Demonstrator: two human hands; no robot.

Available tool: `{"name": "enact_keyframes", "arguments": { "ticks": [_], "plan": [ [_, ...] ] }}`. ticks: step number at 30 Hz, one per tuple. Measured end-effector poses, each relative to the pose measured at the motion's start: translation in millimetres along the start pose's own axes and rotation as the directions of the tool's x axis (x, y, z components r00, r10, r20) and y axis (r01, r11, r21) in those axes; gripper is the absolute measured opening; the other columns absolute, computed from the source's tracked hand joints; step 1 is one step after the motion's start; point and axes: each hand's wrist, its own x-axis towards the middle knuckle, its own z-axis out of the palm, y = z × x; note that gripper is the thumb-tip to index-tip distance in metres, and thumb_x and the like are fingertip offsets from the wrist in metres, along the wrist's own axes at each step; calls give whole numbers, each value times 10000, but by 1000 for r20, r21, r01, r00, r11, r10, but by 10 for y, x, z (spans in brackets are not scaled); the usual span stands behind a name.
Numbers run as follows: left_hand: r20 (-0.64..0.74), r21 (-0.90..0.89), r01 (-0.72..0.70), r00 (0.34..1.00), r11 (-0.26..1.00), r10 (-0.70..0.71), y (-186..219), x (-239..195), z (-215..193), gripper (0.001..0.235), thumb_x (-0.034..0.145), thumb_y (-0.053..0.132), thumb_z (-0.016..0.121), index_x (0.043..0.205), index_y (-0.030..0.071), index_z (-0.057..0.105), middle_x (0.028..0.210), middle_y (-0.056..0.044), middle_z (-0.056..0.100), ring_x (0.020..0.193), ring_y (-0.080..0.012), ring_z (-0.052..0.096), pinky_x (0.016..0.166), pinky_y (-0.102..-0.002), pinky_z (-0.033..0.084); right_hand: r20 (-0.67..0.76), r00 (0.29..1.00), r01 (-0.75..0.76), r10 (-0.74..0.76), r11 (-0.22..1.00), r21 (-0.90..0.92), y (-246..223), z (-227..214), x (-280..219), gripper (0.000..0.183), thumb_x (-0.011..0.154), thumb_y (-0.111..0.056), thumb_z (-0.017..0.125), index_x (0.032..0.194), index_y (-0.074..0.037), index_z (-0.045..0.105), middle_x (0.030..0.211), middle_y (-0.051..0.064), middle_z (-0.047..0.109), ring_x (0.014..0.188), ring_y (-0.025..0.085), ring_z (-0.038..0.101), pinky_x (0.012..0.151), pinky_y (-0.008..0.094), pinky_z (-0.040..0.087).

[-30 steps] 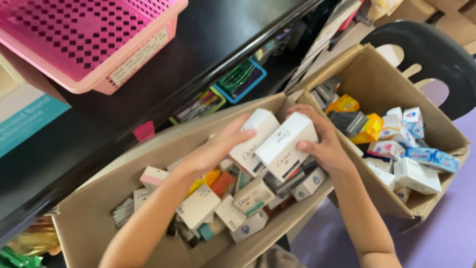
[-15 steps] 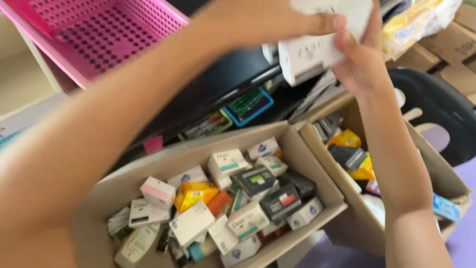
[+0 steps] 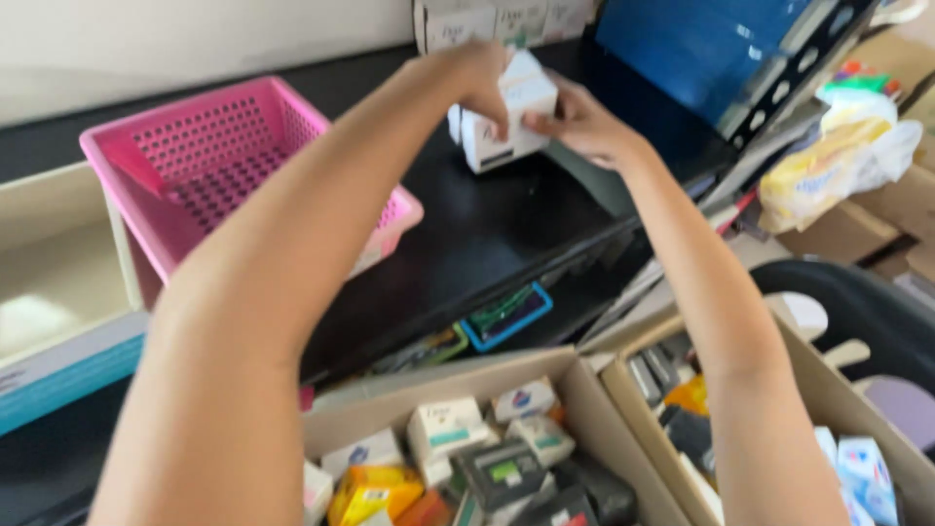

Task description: Sorting personal care products from boxes and organizing them on a shelf.

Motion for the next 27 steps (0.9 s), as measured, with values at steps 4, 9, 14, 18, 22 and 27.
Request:
{"name": "enact_keyframes", "arguments": {
  "ticks": [4,9,14,18,22,27],
  "plan": [
    [212,53,263,940,963,-268,-37,201,51,886,524,410,978,1253,16,663,1200,-196,715,1080,-350,697,870,-452,570,86,986,-143,143,990,-10,209,-163,235,708,962,-244,742,1557,-47,414,1452,35,606,1342,136,535,1151,314,407],
    [185,86,308,930,948,-319,-365,708,501,1073,599,399,898,1508,93,418,1377,-213,632,1238,-376,619,1090,-532,421,-45,985,-171,166,967,-189,475,-384,412,543,974,-200,730,1448,-19,535,1292,66,686,1182,134,609,1034,306,482],
    [77,88,313,944,946,-319,-455,618,756,1481,634,664,957,1637,128,7,1636,-380,151,1483,-524,206,1231,-578,150,-112,986,-156,127,939,-308,497,-513,398,440,969,-152,719,1365,-8,594,1179,76,720,1038,121,647,922,305,524],
    [-123,-381,528,785,759,-607,-351,463,960,1597,572,510,997,1592,-45,-99,1530,-343,363,1332,-432,479,1131,-429,405,-51,987,-161,154,964,-210,610,-568,446,328,1003,-127,676,1300,6,635,1157,63,715,1026,104,638,895,296,529],
    [-236,-729,393,624,560,-745,-401,615,1346,1280,660,214,913,1544,-123,52,1385,-263,550,1156,-312,675,896,-341,598,-43,991,-133,127,976,-173,783,-566,592,283,1011,-99,646,1275,4,627,1150,41,711,1034,96,633,894,285,533],
    [-262,-903,170,509,394,-820,-646,956,1445,847,654,186,906,1324,-68,455,1314,-225,622,1155,-325,676,896,-383,607,-61,984,-176,167,961,-213,967,-741,870,269,1008,-111,640,1258,-13,625,1117,31,705,1003,112,635,842,293,540]
  ]
}}
